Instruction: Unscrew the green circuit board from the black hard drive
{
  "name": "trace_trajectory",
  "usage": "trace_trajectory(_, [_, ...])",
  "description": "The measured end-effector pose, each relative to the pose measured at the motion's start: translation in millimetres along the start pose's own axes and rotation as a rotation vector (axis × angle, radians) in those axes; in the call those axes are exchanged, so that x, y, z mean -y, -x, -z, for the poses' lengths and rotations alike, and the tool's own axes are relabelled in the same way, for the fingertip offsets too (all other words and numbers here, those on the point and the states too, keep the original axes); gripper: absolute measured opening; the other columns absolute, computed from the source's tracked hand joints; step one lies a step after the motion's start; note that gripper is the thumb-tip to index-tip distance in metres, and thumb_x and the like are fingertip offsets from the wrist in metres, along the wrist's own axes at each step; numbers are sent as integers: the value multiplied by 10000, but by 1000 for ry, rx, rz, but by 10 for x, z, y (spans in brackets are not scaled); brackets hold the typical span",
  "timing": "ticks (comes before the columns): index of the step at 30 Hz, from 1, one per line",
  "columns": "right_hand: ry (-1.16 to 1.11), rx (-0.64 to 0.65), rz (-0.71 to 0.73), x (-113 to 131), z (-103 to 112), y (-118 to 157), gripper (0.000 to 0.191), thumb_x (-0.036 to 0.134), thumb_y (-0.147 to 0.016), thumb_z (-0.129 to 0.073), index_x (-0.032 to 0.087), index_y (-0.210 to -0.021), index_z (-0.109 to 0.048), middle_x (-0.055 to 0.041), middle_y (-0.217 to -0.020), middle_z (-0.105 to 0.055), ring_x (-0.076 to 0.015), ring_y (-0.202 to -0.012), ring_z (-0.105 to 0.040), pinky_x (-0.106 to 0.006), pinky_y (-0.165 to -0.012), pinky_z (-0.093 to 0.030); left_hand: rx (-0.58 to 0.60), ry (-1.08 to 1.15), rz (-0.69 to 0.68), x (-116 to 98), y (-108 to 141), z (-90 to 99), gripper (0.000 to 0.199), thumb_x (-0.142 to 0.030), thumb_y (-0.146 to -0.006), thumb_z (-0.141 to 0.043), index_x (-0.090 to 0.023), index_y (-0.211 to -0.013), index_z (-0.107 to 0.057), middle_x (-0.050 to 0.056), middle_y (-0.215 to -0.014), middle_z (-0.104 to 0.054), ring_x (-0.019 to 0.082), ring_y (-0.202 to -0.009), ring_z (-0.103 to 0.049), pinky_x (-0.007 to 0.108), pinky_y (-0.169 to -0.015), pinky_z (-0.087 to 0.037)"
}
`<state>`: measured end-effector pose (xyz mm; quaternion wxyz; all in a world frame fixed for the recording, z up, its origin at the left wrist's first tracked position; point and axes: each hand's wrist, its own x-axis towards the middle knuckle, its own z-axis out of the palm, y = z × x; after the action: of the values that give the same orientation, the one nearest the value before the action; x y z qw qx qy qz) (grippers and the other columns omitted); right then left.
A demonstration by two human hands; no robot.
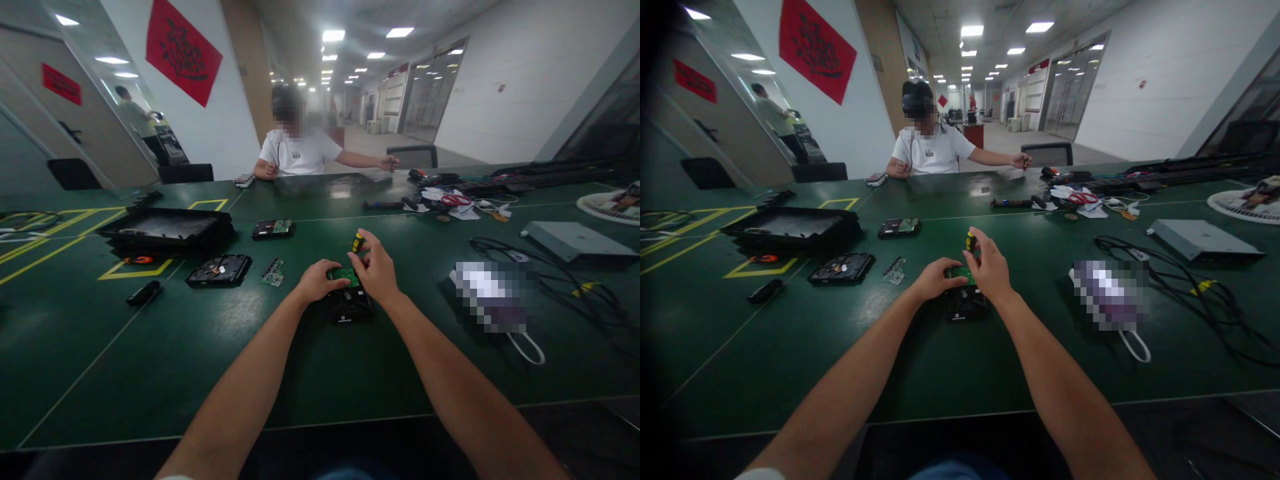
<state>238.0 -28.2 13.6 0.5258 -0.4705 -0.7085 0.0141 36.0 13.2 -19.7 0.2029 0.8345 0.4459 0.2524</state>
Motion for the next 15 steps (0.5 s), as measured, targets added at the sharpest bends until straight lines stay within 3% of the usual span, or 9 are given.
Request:
trace_trajectory(6, [-38, 30, -58, -13, 31, 10, 655, 313, -997, -597, 304, -1590, -317, -93, -1193, -717, -180, -684, -690, -368, -665, -612, 11, -5, 13, -12, 7, 18, 619, -611, -851, -763, -179, -1291, -711, 120, -1254, -727, 298, -1146, -682, 404, -997, -538])
trace_trajectory(15, [-21, 47, -47, 3, 59, 4, 644, 341, -980, -632, 313, -1566, -367, -86, -1171, -730, -178, -653, -681, -352, -618, -600, 17, -14, 9, -34, -1, 28, 588, -590, -863, -763, -185, -1287, -715, 124, -1268, -727, 305, -1172, -674, 411, -1019, -526])
